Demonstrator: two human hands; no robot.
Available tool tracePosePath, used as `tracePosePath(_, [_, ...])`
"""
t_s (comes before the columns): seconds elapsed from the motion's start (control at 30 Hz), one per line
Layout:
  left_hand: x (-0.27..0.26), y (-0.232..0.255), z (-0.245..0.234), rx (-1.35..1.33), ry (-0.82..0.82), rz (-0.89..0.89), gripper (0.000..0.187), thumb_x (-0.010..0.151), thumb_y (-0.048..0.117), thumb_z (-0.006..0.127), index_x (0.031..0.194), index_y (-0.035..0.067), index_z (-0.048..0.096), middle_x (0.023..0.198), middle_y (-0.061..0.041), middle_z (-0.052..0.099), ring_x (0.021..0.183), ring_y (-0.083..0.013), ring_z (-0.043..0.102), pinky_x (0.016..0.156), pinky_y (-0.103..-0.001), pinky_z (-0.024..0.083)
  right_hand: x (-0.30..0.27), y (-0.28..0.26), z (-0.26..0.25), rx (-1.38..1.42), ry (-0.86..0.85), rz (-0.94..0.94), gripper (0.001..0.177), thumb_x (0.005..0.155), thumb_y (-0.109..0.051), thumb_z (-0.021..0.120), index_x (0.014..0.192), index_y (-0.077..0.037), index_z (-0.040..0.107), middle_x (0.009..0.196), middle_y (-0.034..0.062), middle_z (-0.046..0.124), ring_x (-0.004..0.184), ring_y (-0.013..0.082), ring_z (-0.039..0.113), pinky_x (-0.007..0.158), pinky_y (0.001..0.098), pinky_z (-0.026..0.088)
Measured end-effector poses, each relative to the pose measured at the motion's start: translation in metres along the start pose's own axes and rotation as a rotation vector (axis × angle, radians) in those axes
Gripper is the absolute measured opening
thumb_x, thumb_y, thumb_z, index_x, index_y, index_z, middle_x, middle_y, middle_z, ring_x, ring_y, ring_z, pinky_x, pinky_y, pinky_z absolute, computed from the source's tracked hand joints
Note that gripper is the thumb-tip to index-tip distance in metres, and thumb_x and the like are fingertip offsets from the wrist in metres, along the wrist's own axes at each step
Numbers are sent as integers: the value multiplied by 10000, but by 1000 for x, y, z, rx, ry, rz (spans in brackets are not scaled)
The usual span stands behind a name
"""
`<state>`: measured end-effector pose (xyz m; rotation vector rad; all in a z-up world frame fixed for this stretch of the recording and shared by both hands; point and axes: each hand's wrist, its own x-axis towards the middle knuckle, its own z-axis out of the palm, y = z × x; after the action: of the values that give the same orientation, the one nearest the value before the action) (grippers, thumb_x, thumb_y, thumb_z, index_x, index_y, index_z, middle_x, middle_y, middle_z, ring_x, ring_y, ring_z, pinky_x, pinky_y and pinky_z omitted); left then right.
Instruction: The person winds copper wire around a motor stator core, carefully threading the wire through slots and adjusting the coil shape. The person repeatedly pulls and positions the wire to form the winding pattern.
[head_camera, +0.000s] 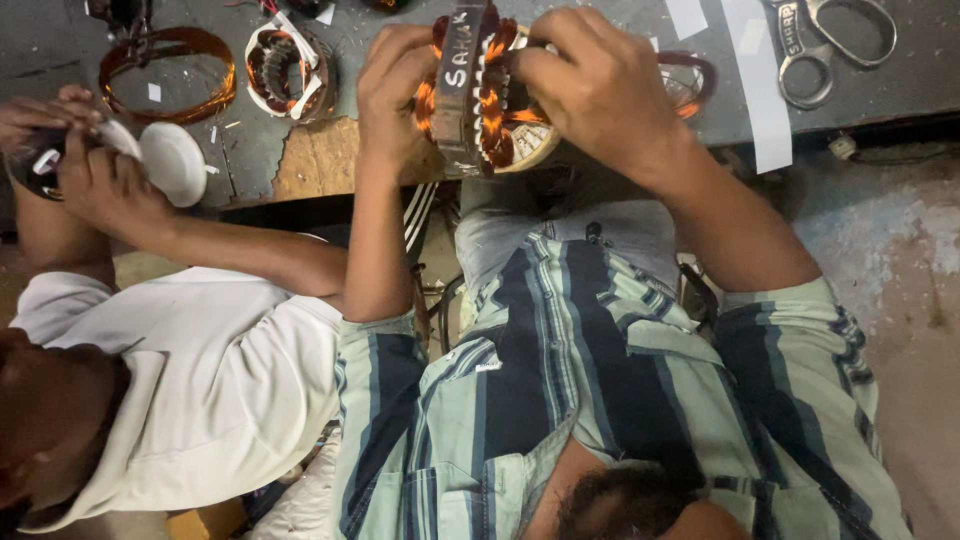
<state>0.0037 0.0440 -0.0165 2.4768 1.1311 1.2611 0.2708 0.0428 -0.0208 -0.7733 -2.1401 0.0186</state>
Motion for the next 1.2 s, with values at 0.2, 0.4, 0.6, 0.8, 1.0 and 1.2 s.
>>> tracePosePath(0.2, [-13, -18, 19, -147, 130, -89, 162, 825, 17, 767, 974, -29, 724, 1013, -145, 744, 943, -326, 708, 873, -389, 562, -6, 3, -2, -16, -19, 39, 199, 921, -35, 746, 1078, -147, 793, 1017, 25, 621, 937, 191, 650, 759, 330, 526])
tracePosePath(0.4, [-13, -3, 19, -136, 92, -195, 207, 825, 58, 773, 1011, -30, 756, 1061, -157, 739, 968, -330, 681, 876, -392, 543, -3, 5, -36, -132, -146, 22, 232, 936, -70, 747, 1162, -94, 793, 926, 63, 613, 901, 234, 653, 724, 346, 524])
tracePosePath(0.6, [-13, 10, 5, 61, -67, -184, 231, 856, 86, 775, 1063, -12, 753, 1103, -160, 669, 1045, -338, 635, 894, -416, 528, -55, 33, -78, -99, -207, 315, 265, 927, 28, 697, 1178, -36, 755, 1028, 156, 732, 935, 306, 689, 848, 426, 560])
tracePosePath(0.8, [-9, 8, 1, 32, -86, -138, 281, 844, 70, 771, 1106, -21, 727, 1071, -165, 654, 1022, -352, 639, 871, -420, 533, -126, 52, -39, 1736, 377, 947, 137, 1036, 50, 644, 1128, 58, 745, 818, 139, 717, 624, 173, 644, 710, 373, 540])
tracePosePath(1.0, [-9, 0, -11, -159, -9, -204, 291, 929, -12, 738, 1214, 45, 755, 1090, -134, 692, 1013, -302, 668, 875, -411, 531, -119, 49, -56, 1150, 308, 992, 193, 1058, 9, 619, 1241, 41, 671, 1026, 151, 720, 866, 239, 695, 893, 407, 587])
tracePosePath(1.2, [-18, -19, -45, -380, -86, 62, 337, 894, -36, 686, 1193, 86, 781, 1240, -59, 738, 1090, -244, 676, 935, -370, 546, -32, -4, -91, 98, 258, 441, 106, 1060, 36, 647, 1144, 80, 696, 1111, 177, 723, 1059, 280, 687, 946, 416, 547])
